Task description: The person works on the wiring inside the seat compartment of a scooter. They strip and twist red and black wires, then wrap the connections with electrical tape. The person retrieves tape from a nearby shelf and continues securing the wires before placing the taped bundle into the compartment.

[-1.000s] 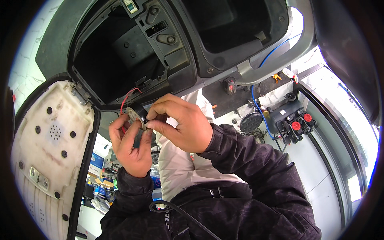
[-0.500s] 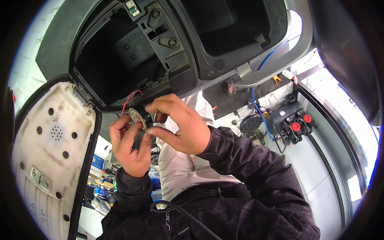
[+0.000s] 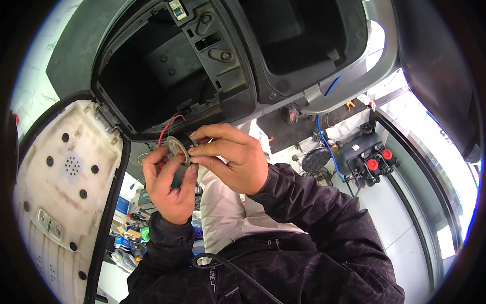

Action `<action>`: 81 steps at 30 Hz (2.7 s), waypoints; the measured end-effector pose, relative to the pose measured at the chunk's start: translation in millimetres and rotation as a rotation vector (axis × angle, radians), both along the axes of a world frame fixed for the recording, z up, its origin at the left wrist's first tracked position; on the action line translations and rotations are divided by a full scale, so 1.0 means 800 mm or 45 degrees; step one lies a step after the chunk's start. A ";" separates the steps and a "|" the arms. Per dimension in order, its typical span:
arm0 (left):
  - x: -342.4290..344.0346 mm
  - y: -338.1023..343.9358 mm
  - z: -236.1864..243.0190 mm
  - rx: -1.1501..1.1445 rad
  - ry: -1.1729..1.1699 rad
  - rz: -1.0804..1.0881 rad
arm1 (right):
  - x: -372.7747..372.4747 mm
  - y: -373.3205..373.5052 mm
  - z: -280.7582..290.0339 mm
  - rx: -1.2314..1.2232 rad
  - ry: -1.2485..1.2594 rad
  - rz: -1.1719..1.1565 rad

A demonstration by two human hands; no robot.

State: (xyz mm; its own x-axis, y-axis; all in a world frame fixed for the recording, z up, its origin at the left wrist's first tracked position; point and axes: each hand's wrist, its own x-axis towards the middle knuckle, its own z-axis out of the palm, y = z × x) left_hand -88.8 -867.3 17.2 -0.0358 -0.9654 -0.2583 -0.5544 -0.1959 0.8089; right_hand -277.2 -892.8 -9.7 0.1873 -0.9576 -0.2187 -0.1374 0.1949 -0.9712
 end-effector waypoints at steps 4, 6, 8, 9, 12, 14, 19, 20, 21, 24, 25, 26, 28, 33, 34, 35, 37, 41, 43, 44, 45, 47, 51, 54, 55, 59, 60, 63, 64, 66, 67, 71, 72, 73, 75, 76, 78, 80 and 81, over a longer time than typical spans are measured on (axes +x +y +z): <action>0.002 0.004 -0.001 -0.009 -0.013 0.021 | 0.005 0.003 0.004 -0.145 0.174 0.040; 0.002 0.006 0.000 0.008 0.009 0.046 | 0.009 0.008 0.004 -0.253 0.263 0.090; 0.001 0.007 0.002 0.025 0.044 0.077 | 0.012 0.015 0.006 -0.320 0.234 0.075; 0.001 0.008 0.003 0.040 0.050 0.081 | 0.014 0.018 0.008 -0.329 0.219 0.061; 0.003 0.012 0.006 0.072 0.067 0.052 | 0.016 0.024 0.015 -0.238 0.195 0.040; 0.008 0.016 0.008 0.071 0.067 -0.015 | 0.013 0.023 0.021 -0.080 0.169 0.019; 0.021 0.034 0.001 -0.059 0.150 0.029 | -0.002 -0.002 0.031 -0.021 0.029 0.078; 0.023 0.038 0.001 0.012 0.168 0.150 | -0.006 -0.011 0.033 -0.044 0.011 0.081; 0.026 0.043 0.000 0.083 0.200 0.273 | -0.006 -0.019 0.037 0.017 -0.072 0.050; 0.035 0.050 -0.009 0.359 0.426 0.559 | 0.000 -0.049 0.052 0.155 -0.189 0.101; 0.040 0.049 -0.014 0.461 0.489 0.586 | 0.005 -0.060 0.056 0.187 -0.212 0.163; 0.044 0.049 -0.019 0.556 0.581 0.625 | 0.010 -0.070 0.058 0.198 -0.255 0.217; 0.047 0.049 -0.026 0.524 0.583 0.621 | 0.024 -0.089 0.058 0.283 -0.128 0.571; 0.061 0.040 -0.027 0.564 0.479 0.544 | 0.070 -0.097 0.015 0.076 0.075 0.892; 0.065 0.038 -0.025 0.575 0.449 0.496 | 0.071 -0.095 0.010 0.130 0.145 0.936; 0.067 0.035 -0.024 0.565 0.468 0.484 | 0.070 -0.093 0.007 0.158 0.214 0.968; 0.069 0.031 -0.021 0.593 0.510 0.468 | 0.067 -0.085 0.003 0.088 0.163 0.928; 0.067 0.029 -0.020 0.511 0.553 0.510 | 0.071 -0.068 -0.008 -0.192 0.232 0.958; 0.068 0.030 -0.018 0.499 0.514 0.461 | 0.075 -0.062 -0.015 -0.227 0.239 0.943; 0.070 0.031 -0.016 0.493 0.503 0.448 | 0.077 -0.060 -0.018 -0.236 0.236 0.933; 0.069 0.033 -0.015 0.511 0.577 0.521 | 0.078 -0.058 -0.020 -0.232 0.250 0.949; 0.064 0.036 -0.015 0.537 0.757 0.689 | 0.080 -0.057 -0.022 -0.225 0.255 0.948; 0.057 0.041 -0.013 0.505 0.783 0.768 | 0.082 -0.060 -0.021 -0.017 0.165 0.858; 0.052 0.042 -0.012 0.384 0.585 0.712 | 0.083 -0.060 -0.016 0.311 0.093 0.736; 0.052 0.041 -0.012 0.360 0.480 0.640 | 0.085 -0.059 -0.016 0.311 0.095 0.700; 0.051 0.035 -0.008 0.144 0.165 0.402 | 0.085 -0.059 -0.018 0.433 0.101 0.631; 0.050 0.033 -0.007 0.137 0.121 0.366 | 0.085 -0.059 -0.019 0.412 0.093 0.635; 0.048 0.029 -0.006 0.203 0.073 0.400 | 0.083 -0.058 -0.022 0.410 0.123 0.642; 0.048 0.028 -0.005 0.218 0.063 0.417 | 0.083 -0.057 -0.023 0.414 0.121 0.639; 0.048 0.027 -0.005 0.261 0.040 0.460 | 0.084 -0.055 -0.023 0.388 0.117 0.635; 0.049 0.026 -0.004 0.274 0.041 0.452 | 0.084 -0.054 -0.024 0.361 0.116 0.633; 0.058 0.020 -0.004 0.372 0.059 0.427 | 0.083 -0.051 -0.023 0.400 0.105 0.620; 0.058 0.018 -0.003 0.412 0.070 0.433 | 0.083 -0.051 -0.021 0.323 0.159 0.628; 0.057 0.017 -0.002 0.421 0.056 0.418 | 0.083 -0.052 -0.020 0.248 0.211 0.641; 0.053 0.012 -0.002 0.434 0.033 0.410 | 0.086 -0.055 -0.014 0.081 0.338 0.675; 0.051 0.010 -0.001 0.391 0.012 0.396 | 0.088 -0.056 -0.009 -0.005 0.414 0.695; 0.048 0.008 -0.001 0.326 -0.010 0.381 | 0.095 -0.064 0.003 -0.091 0.526 0.712; 0.048 0.007 0.000 0.269 -0.043 0.336 | 0.100 -0.076 0.020 -0.061 0.604 0.726; 0.050 0.007 0.000 0.237 -0.054 0.315 | 0.101 -0.085 0.027 -0.107 0.594 0.658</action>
State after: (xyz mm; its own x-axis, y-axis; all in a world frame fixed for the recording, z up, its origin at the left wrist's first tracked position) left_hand -48.5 -861.5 16.8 0.2092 -0.8795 -0.4275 -0.5041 -0.4716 0.7235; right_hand -196.1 -960.6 12.1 0.5278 -0.7882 -0.3164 -0.5984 -0.0808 -0.7971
